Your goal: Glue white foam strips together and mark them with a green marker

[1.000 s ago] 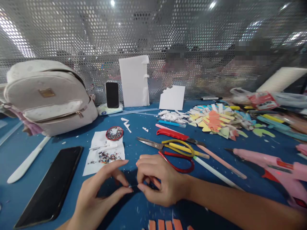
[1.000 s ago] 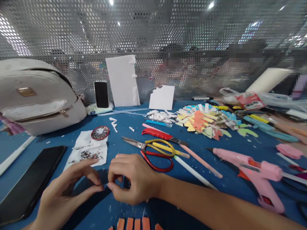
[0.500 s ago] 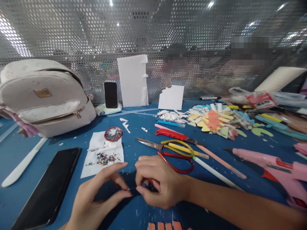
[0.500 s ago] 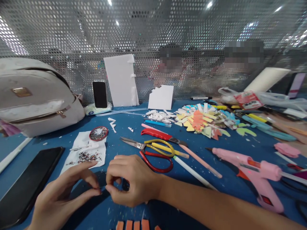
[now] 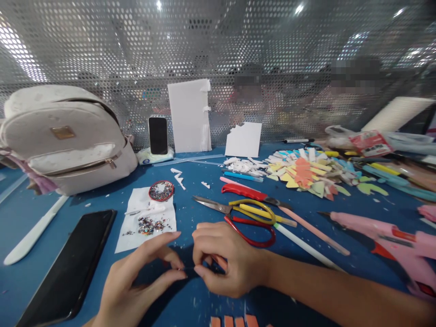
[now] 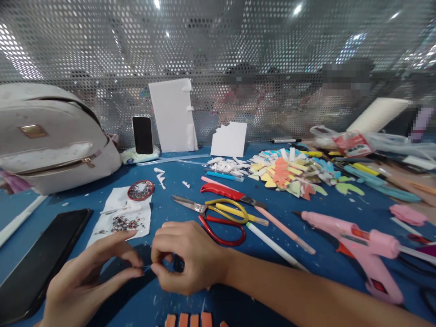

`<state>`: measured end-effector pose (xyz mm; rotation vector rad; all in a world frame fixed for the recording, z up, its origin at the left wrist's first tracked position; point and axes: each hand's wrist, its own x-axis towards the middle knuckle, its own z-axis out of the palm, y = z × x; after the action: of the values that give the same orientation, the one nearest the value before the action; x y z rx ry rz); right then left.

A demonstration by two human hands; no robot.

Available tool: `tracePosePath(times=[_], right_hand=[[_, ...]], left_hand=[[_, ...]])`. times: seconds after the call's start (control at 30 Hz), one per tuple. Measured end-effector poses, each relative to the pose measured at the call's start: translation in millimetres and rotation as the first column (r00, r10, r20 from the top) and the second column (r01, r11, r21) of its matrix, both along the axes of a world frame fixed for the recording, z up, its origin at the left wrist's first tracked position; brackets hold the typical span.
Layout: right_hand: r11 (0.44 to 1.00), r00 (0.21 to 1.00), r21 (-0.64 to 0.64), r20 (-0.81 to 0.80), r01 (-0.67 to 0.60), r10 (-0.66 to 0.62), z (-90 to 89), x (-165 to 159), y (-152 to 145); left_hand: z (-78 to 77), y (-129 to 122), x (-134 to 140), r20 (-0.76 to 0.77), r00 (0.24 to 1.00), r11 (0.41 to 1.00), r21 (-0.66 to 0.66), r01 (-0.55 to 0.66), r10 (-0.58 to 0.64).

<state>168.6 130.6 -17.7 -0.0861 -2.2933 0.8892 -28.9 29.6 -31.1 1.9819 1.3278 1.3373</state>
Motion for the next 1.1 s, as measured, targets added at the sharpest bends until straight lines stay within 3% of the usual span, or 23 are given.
tracePosePath(times=[0.37, 0.57, 1.1], right_hand=[[0.999, 0.998, 0.049, 0.071, -0.007, 0.004, -2.0, -0.9, -0.8], [0.999, 1.000, 0.046, 0.015, -0.022, 0.022, -3.8, -0.4, -0.9], [0.995, 0.996, 0.063, 0.051, -0.077, 0.073, -5.3, 1.5, -0.9]], left_hand=[[0.0, -0.3, -0.5, -0.034, 0.999, 1.000, 0.015, 0.025, -0.024], [-3.2, 0.7, -1.6, -0.040, 0.999, 1.000, 0.021, 0.020, -0.019], [-4.2, -2.4, -4.0, -0.052, 0.997, 0.998, 0.036, 0.056, -0.054]])
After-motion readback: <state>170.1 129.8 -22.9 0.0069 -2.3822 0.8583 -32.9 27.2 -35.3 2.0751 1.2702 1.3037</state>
